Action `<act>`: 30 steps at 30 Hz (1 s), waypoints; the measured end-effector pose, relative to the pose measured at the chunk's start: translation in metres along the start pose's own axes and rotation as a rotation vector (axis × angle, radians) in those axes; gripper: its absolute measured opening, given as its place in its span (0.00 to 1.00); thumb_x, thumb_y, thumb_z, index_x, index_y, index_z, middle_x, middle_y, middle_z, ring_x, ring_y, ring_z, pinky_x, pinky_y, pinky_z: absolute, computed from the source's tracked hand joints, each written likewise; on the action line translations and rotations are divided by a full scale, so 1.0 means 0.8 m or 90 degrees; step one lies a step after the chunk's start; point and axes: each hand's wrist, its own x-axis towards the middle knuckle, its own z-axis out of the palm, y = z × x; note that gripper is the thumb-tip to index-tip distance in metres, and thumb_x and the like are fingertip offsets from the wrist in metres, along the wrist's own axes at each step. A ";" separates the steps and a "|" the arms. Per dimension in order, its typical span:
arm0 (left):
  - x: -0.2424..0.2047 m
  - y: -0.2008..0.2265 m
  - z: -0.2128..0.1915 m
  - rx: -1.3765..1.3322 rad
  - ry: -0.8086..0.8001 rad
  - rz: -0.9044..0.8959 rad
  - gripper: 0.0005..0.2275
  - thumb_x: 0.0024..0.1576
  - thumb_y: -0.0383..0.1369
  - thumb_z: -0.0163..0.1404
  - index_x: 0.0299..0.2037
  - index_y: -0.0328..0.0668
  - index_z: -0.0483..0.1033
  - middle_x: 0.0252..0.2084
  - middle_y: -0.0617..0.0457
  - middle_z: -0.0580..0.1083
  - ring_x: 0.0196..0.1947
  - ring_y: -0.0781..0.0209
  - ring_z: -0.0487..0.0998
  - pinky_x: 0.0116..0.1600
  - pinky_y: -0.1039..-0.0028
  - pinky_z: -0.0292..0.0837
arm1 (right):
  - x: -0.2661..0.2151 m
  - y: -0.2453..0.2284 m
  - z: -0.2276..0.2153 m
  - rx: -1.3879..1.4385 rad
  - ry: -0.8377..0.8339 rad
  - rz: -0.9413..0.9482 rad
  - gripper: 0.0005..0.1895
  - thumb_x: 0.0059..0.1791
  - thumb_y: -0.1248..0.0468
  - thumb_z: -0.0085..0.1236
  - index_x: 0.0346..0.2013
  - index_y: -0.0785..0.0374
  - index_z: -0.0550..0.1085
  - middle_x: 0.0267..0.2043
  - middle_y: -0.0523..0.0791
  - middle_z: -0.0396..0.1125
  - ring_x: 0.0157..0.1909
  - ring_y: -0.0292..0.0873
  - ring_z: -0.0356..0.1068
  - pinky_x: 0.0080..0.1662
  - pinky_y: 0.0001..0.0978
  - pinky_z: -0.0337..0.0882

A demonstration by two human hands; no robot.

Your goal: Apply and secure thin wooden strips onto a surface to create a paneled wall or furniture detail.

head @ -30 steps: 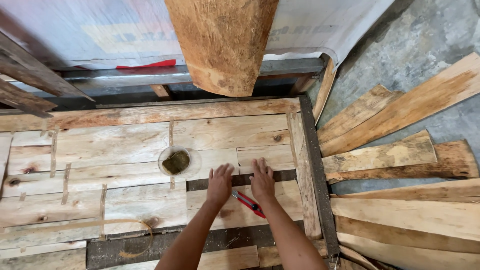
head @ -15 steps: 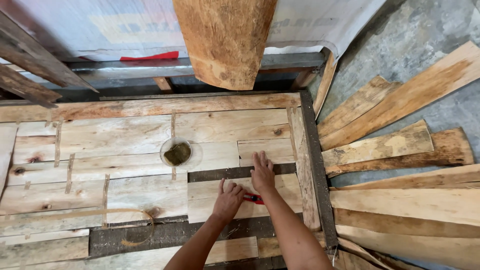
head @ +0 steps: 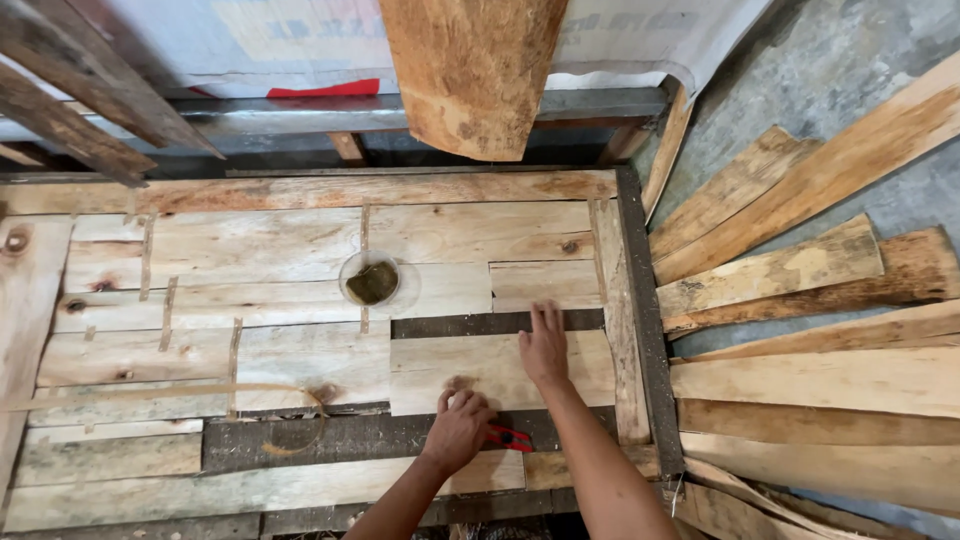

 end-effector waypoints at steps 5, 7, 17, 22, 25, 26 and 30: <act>0.017 -0.035 0.012 -0.043 0.095 -0.282 0.20 0.64 0.47 0.44 0.65 0.58 0.64 0.71 0.45 0.59 0.73 0.46 0.52 0.74 0.41 0.43 | -0.047 0.015 -0.029 -0.061 0.025 0.139 0.37 0.53 0.53 0.54 0.76 0.51 0.54 0.81 0.52 0.36 0.81 0.63 0.34 0.74 0.57 0.43; 0.014 -0.049 0.005 -0.003 0.085 -0.408 0.24 0.65 0.52 0.42 0.70 0.62 0.58 0.75 0.39 0.52 0.76 0.40 0.45 0.74 0.38 0.40 | -0.064 0.024 -0.040 -0.074 0.037 0.198 0.39 0.52 0.51 0.54 0.76 0.49 0.52 0.82 0.52 0.33 0.81 0.61 0.32 0.73 0.62 0.39; 0.014 -0.077 0.008 -0.160 0.236 -0.536 0.34 0.60 0.54 0.47 0.76 0.62 0.49 0.79 0.39 0.40 0.78 0.40 0.44 0.73 0.38 0.43 | -0.083 0.076 -0.018 -0.022 0.118 0.385 0.46 0.51 0.44 0.53 0.78 0.52 0.45 0.80 0.53 0.36 0.80 0.59 0.32 0.74 0.61 0.35; 0.018 -0.072 -0.004 -0.194 0.305 -0.516 0.32 0.58 0.50 0.52 0.72 0.57 0.57 0.77 0.36 0.42 0.75 0.35 0.47 0.71 0.39 0.47 | -0.074 0.075 -0.027 -0.007 0.114 0.380 0.43 0.51 0.47 0.55 0.76 0.53 0.49 0.78 0.53 0.42 0.79 0.60 0.37 0.72 0.62 0.38; 0.016 -0.065 -0.013 -0.218 0.280 -0.545 0.29 0.58 0.49 0.52 0.69 0.58 0.62 0.77 0.38 0.44 0.75 0.37 0.49 0.71 0.40 0.52 | -0.076 0.071 -0.030 -0.020 0.129 0.368 0.43 0.50 0.46 0.57 0.76 0.54 0.53 0.76 0.55 0.46 0.78 0.60 0.42 0.73 0.59 0.44; 0.016 -0.065 -0.013 -0.217 0.295 -0.541 0.28 0.58 0.49 0.52 0.68 0.58 0.63 0.77 0.38 0.44 0.75 0.37 0.50 0.70 0.40 0.53 | -0.077 0.066 -0.033 -0.018 0.152 0.369 0.43 0.50 0.47 0.57 0.75 0.55 0.54 0.75 0.56 0.46 0.77 0.61 0.42 0.71 0.59 0.45; 0.015 -0.063 -0.015 -0.210 0.358 -0.505 0.27 0.57 0.48 0.53 0.67 0.56 0.65 0.76 0.38 0.46 0.74 0.36 0.51 0.68 0.40 0.55 | -0.078 0.052 -0.046 0.026 0.169 0.407 0.41 0.49 0.48 0.57 0.74 0.54 0.56 0.75 0.55 0.46 0.76 0.61 0.43 0.69 0.59 0.47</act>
